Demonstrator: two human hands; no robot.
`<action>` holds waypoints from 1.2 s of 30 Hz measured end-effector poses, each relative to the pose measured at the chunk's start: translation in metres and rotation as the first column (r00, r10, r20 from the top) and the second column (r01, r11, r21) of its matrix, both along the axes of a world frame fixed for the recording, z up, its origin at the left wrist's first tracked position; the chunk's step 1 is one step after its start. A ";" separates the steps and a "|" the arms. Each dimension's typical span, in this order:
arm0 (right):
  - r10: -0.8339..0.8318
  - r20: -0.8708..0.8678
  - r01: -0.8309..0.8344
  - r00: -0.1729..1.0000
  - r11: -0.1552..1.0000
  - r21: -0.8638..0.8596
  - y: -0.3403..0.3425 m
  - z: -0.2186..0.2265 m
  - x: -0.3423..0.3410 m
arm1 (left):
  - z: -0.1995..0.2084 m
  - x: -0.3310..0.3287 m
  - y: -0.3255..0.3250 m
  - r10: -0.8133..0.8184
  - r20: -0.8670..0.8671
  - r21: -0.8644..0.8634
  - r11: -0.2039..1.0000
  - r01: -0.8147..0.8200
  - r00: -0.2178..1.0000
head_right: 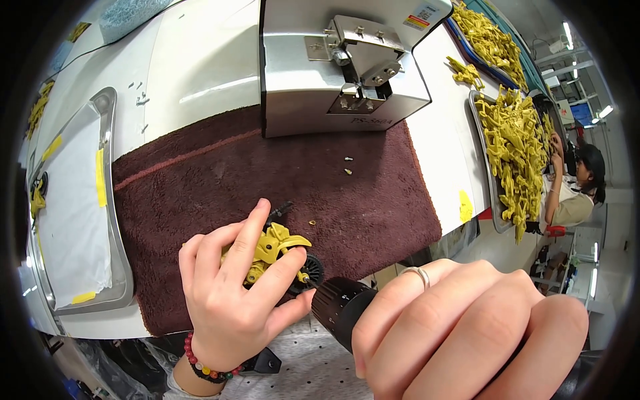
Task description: Assembling and securing parts of a yellow toy motorcycle using an electric screwdriver.
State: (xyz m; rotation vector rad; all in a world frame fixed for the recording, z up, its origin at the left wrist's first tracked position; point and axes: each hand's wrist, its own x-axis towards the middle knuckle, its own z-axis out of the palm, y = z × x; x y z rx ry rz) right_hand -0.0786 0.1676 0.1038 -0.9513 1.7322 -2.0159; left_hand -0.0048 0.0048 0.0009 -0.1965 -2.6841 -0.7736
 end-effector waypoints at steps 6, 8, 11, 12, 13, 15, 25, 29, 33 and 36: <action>-0.197 0.114 0.168 0.974 0.960 0.226 0.017 0.013 0.018 | 0.002 0.001 0.001 -0.012 0.027 0.035 0.999 0.011 1.000; -0.273 0.137 0.221 0.952 0.926 0.306 0.033 0.021 0.029 | 0.002 0.001 0.001 -0.014 0.023 0.032 0.999 0.013 1.000; -0.362 0.175 0.263 0.916 0.869 0.418 0.056 0.029 0.040 | 0.001 0.001 -0.002 0.006 0.036 0.025 1.000 -0.007 0.999; -0.392 0.182 0.276 0.902 0.846 0.456 0.062 0.037 0.045 | 0.001 0.001 -0.003 0.011 0.038 0.026 1.000 -0.012 0.999; -0.420 0.189 0.284 0.888 0.823 0.493 0.065 0.036 0.045 | 0.001 0.002 -0.005 0.020 0.045 0.025 0.999 -0.021 0.999; -0.306 0.165 0.227 0.938 0.898 0.377 0.058 0.030 0.037 | 0.004 0.001 -0.001 0.009 0.044 0.026 1.000 -0.010 0.999; 0.168 -0.098 -0.182 0.981 0.968 -0.169 -0.001 -0.014 -0.008 | 0.000 0.000 0.000 0.010 0.008 0.015 1.000 -0.010 1.000; -0.074 0.172 0.119 0.982 0.957 -0.264 0.005 0.013 0.006 | 0.001 0.000 0.001 0.024 -0.020 -0.006 1.000 -0.025 0.999; -0.019 0.025 0.028 0.999 0.923 -0.384 0.021 0.013 -0.009 | 0.002 0.001 0.001 -0.003 -0.015 0.015 1.000 0.004 1.000; 0.162 -0.016 -0.156 0.987 0.914 -0.374 0.020 0.017 -0.020 | 0.001 0.002 0.001 -0.010 0.009 0.029 1.000 0.010 1.000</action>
